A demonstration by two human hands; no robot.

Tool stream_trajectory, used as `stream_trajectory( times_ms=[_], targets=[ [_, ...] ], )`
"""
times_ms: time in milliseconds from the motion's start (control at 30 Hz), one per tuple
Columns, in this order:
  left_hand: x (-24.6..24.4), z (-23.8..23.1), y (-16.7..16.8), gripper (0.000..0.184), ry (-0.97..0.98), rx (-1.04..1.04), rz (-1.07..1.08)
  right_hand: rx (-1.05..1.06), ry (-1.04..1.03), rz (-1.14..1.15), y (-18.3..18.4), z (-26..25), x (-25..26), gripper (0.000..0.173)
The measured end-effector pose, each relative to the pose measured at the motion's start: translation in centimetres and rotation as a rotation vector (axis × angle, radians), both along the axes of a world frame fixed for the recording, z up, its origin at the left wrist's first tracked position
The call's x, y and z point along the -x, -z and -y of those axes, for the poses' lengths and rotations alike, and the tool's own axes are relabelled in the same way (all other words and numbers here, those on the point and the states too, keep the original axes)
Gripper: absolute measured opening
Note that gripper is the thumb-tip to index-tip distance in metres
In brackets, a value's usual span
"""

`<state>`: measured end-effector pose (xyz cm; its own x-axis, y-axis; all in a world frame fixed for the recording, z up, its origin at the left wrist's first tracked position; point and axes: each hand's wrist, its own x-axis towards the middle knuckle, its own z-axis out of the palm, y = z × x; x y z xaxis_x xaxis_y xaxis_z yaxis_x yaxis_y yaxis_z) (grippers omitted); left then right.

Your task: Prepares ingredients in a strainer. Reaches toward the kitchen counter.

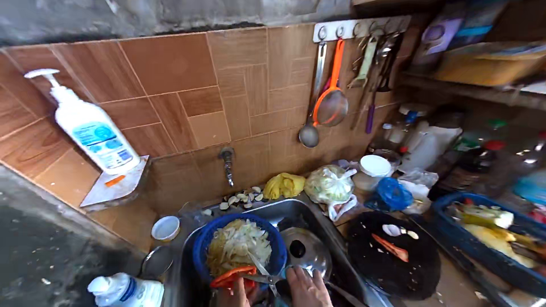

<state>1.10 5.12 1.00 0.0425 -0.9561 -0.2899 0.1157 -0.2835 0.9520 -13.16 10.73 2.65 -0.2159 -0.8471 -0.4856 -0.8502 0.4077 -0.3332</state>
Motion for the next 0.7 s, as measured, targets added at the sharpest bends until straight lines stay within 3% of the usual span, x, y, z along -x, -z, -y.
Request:
stream_trajectory(
  times_ms=[333,567,700],
  targets=[
    [-1.7,2.2,1.0,0.025,0.031,-0.208,0.047,-0.156,-0.122,0.07,1.9,3.5,-0.2,0.061],
    [-2.5,3.9,3.6,0.03,0.137,-0.221,0.198,-0.212,-0.175,0.092,2.9,4.0,-0.3,0.093],
    [-2.4,4.0,3.9,0.028,0.114,-0.216,0.174,-0.235,-0.163,0.123,3.4,4.3,-0.7,0.071]
  ],
)
